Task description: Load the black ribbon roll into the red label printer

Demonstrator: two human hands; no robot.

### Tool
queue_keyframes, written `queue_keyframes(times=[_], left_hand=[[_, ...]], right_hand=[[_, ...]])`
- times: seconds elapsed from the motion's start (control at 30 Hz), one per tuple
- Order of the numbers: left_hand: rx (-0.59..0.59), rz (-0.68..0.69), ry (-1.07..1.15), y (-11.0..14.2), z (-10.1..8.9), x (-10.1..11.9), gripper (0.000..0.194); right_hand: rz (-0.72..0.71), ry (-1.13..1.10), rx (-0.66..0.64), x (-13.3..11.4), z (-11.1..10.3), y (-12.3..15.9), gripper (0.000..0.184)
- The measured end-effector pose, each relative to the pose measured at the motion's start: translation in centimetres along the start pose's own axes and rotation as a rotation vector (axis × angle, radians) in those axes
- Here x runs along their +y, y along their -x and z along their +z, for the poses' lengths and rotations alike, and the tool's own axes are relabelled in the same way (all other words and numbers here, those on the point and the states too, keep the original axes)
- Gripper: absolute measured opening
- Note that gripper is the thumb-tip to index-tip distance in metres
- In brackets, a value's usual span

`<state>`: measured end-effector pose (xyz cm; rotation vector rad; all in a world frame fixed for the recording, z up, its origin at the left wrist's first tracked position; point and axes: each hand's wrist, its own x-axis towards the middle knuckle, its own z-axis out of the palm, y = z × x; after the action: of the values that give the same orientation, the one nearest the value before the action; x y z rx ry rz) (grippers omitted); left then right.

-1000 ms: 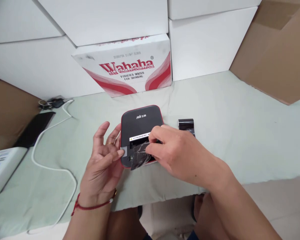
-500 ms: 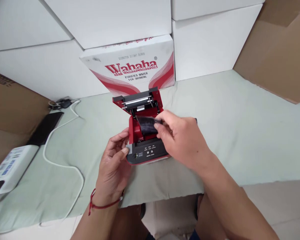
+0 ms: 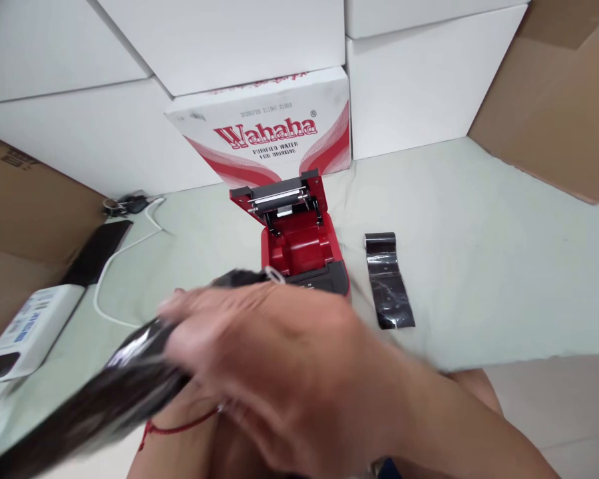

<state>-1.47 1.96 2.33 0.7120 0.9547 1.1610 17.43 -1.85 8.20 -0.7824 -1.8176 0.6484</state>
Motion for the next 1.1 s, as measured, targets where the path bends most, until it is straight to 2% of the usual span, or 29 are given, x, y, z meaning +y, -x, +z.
queue_keyframes(times=[0.07, 0.13, 0.23, 0.3, 0.37, 0.47, 0.57, 0.63, 0.7, 0.77, 0.87, 0.93, 1.0, 1.1], left_hand=[[-0.01, -0.104, 0.02, 0.8, 0.2, 0.6, 0.062], [-0.018, -0.17, 0.028, 1.2, -0.2, 1.1, 0.06], [-0.006, -0.108, -0.041, 0.7, -1.6, 1.4, 0.053], [0.065, -0.018, -0.125, -0.1, -2.6, 1.2, 0.051], [0.128, 0.059, -0.273, -1.0, -3.6, 0.7, 0.048], [0.046, 0.074, -0.624, -2.0, -5.0, -0.3, 0.043], [-0.021, 0.141, -1.034, -2.7, -6.1, -1.1, 0.036], [0.016, 0.227, -1.193, -3.1, -6.6, -1.4, 0.036], [0.055, 0.27, -1.229, -3.3, -6.8, -1.6, 0.042], [0.073, 0.286, -1.229, -3.2, -6.7, -1.6, 0.048], [0.092, 0.364, -1.225, -2.9, -6.2, -1.7, 0.047], [0.116, 0.458, -1.215, -2.7, -5.9, -1.8, 0.044], [0.146, 0.541, -1.202, -2.5, -5.5, -1.9, 0.041], [0.185, 0.603, -1.164, -2.1, -5.0, -2.0, 0.035]], right_hand=[[-0.085, 0.008, -0.162, 0.1, 1.2, -0.1, 0.021], [-0.197, 0.101, -0.292, 0.8, 2.5, -0.2, 0.034], [-0.307, 0.244, -0.417, 1.7, 3.2, 0.0, 0.032], [-0.29, 0.241, -0.478, 1.7, 2.0, 0.3, 0.025], [-0.211, 0.203, -0.427, 1.5, -0.4, 0.5, 0.025], [0.056, 0.327, -0.119, 2.3, -4.8, 0.3, 0.018], [0.39, 0.595, 0.184, 5.6, -8.1, 0.3, 0.017], [0.534, 0.691, 0.169, 8.8, -9.3, 0.5, 0.02], [0.617, 0.798, -0.015, 11.6, -9.8, 1.0, 0.026], [0.641, 0.858, -0.194, 13.5, -9.9, 1.5, 0.03], [0.638, 0.883, -0.286, 14.8, -9.7, 2.0, 0.029], [0.611, 0.872, -0.266, 14.9, -9.7, 2.2, 0.024], [0.524, 0.804, -0.205, 14.3, -9.9, 2.5, 0.02], [0.339, 0.645, -0.073, 11.5, -10.7, 3.4, 0.02]])
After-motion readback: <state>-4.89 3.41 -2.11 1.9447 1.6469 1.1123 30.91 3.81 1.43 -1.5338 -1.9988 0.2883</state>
